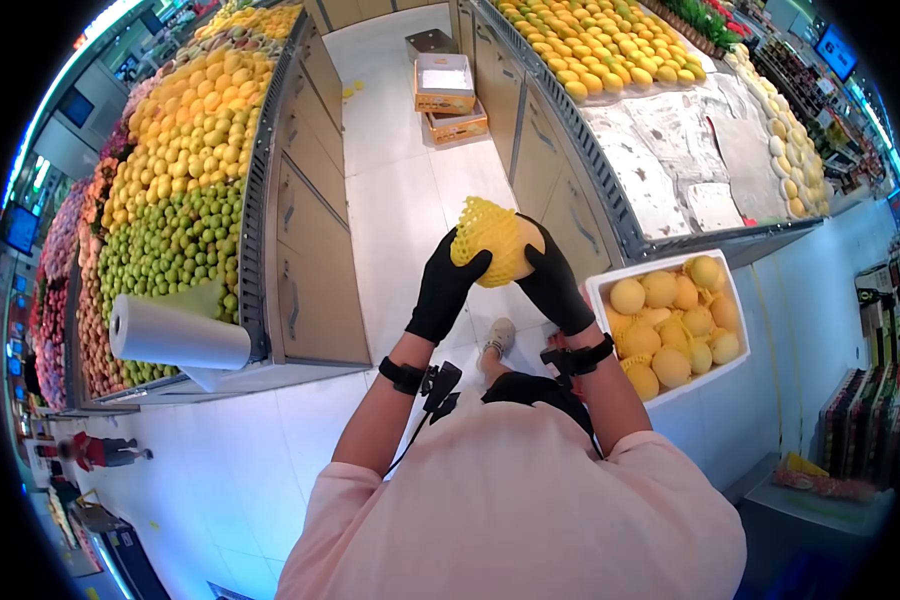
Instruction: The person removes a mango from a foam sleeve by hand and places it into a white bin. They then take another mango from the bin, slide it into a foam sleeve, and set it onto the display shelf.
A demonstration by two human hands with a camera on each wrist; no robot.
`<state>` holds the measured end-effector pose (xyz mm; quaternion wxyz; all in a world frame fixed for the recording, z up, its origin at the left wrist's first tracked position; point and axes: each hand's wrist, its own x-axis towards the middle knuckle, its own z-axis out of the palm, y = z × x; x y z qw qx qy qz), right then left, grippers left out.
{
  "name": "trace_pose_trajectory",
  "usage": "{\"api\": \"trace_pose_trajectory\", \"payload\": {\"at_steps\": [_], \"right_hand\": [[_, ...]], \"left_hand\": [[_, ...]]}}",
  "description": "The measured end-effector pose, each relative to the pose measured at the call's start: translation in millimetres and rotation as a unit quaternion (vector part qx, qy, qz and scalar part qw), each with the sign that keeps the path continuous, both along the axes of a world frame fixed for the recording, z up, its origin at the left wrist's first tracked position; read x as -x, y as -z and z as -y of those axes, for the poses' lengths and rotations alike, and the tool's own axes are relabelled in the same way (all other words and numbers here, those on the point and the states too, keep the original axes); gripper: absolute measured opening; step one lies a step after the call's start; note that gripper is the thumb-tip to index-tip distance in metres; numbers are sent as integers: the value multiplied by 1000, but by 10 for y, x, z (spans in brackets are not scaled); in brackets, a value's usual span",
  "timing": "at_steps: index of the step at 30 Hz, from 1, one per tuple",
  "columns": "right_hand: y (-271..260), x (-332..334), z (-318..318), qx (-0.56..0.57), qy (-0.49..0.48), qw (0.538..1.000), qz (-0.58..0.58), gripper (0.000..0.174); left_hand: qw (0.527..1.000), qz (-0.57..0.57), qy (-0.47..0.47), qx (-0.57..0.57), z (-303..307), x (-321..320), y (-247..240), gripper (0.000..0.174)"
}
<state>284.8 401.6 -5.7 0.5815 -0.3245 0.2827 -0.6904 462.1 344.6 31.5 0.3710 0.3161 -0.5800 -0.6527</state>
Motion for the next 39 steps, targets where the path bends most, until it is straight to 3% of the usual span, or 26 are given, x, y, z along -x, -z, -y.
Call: {"api": "trace_pose_trajectory", "payload": {"at_steps": [1, 2, 5, 9, 16, 18, 21, 24, 29, 35, 39], "right_hand": [[25, -7, 144, 4, -20, 997, 80, 60], [51, -11, 263, 10, -11, 998, 66, 59], [147, -18, 661, 46, -3, 989, 140, 59], [46, 193, 1051, 60, 20, 977, 204, 61], [-13, 893, 1268, 54, 61, 983, 164, 62], [57, 1088, 1244, 24, 112, 990, 84, 61], [23, 1300, 1157, -11, 191, 980, -60, 58], [68, 1467, 1082, -22, 290, 938, -187, 56], [103, 1554, 928, -33, 412, 885, -215, 53], [116, 1799, 580, -61, 396, 880, -255, 57], [120, 1864, 470, -84, 391, 912, -89, 60]], "left_hand": [[1000, 4, -12, 21, 60, 66, 23, 57], [998, -40, -32, 25, 146, 147, 70, 63], [988, -98, -115, 39, 340, 437, 71, 60], [989, -36, -105, 95, 759, 718, 49, 61], [996, -43, -5, 83, 1569, 1018, -30, 62], [995, -16, 61, 80, 1681, 1179, -247, 58], [983, -11, 180, -40, 1618, 1500, -519, 58], [967, -56, 235, -77, 1608, 1866, -291, 67], [954, -60, 249, -154, 1455, 2365, -86, 56], [928, -25, 342, -147, 1463, 2648, -36, 54], [909, -42, 384, -159, 1453, 2855, -43, 49]]}}
